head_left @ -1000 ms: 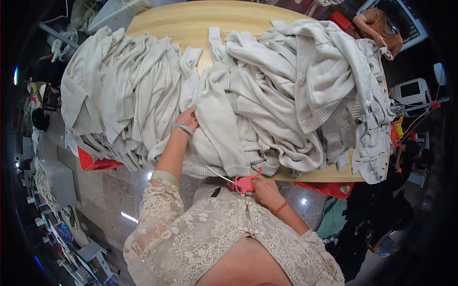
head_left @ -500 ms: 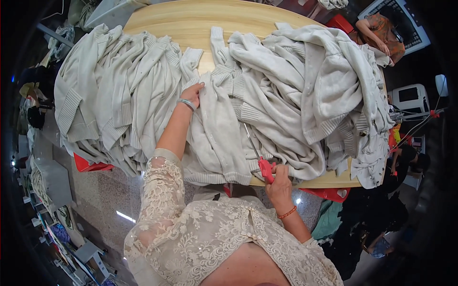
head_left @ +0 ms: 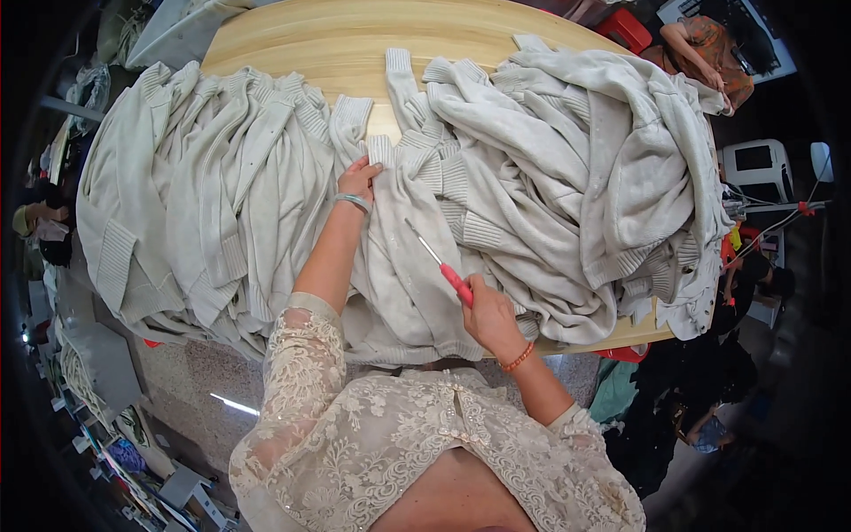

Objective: Trimming loose threads from a large pile of sweaters using scissors in a garment factory.

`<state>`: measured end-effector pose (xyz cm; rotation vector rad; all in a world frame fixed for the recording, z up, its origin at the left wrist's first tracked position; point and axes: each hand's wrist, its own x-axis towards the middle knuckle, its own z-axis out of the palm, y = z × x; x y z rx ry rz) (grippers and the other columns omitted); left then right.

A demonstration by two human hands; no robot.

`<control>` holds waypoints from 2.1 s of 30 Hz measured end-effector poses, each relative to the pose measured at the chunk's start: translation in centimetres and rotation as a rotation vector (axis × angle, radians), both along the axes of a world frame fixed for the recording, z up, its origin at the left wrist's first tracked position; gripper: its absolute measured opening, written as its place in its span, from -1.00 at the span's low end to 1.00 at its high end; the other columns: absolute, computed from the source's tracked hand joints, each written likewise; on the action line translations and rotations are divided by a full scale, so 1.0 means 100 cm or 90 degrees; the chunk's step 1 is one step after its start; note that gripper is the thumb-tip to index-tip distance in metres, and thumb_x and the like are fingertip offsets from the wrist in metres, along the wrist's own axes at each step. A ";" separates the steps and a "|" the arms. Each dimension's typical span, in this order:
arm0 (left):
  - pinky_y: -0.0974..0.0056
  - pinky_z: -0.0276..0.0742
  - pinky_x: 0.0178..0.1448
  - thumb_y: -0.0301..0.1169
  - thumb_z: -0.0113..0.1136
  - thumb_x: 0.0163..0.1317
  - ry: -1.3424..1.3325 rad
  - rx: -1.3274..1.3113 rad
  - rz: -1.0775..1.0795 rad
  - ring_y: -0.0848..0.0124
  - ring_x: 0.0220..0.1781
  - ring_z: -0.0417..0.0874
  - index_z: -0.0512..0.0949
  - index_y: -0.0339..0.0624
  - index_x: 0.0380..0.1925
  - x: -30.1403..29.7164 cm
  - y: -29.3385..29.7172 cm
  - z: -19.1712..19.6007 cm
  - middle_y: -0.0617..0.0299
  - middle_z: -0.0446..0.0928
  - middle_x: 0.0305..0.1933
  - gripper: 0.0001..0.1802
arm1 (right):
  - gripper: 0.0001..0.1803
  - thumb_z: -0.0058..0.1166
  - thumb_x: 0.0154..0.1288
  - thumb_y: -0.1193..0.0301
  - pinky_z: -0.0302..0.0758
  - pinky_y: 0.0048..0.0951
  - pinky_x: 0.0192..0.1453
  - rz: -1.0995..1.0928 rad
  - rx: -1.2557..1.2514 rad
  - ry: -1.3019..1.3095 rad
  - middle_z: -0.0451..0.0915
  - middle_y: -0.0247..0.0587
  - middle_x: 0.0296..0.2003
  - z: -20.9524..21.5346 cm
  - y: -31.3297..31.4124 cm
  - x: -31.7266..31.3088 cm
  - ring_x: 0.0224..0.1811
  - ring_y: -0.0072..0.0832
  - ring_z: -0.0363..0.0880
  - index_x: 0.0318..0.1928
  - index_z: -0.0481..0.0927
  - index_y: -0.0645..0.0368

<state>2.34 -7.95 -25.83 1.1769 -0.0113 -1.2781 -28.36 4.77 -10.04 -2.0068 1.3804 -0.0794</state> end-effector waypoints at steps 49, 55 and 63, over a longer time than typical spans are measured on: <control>0.39 0.55 -0.13 -0.59 0.23 0.14 -0.104 0.081 -0.107 0.44 -0.23 0.64 0.56 -0.28 -0.02 -0.029 0.068 0.011 0.24 0.64 -0.15 -0.65 | -0.76 0.04 0.24 0.33 0.52 -0.02 -0.23 0.113 -0.027 0.047 0.63 0.09 -0.44 0.015 -0.050 0.049 -0.33 0.03 0.64 -0.22 0.46 0.27; 0.39 0.56 -0.15 -0.61 0.23 0.14 -0.078 0.077 -0.101 0.46 -0.26 0.64 0.59 -0.33 -0.09 -0.033 0.066 0.012 0.21 0.64 -0.19 -0.71 | -0.75 0.04 0.24 0.32 0.51 -0.02 -0.22 0.097 -0.023 0.034 0.63 0.09 -0.44 0.011 -0.054 0.052 -0.32 0.03 0.64 -0.23 0.46 0.27; 0.42 0.49 -0.20 -0.50 0.21 0.21 -0.264 0.107 -0.029 0.50 -0.36 0.55 0.58 -0.30 -0.08 -0.029 0.080 0.021 0.27 0.62 -0.27 -0.73 | -0.73 0.03 0.29 0.34 0.46 0.01 -0.22 0.083 0.009 -0.014 0.59 0.12 -0.40 0.021 -0.030 0.021 -0.28 0.05 0.59 -0.02 0.44 0.09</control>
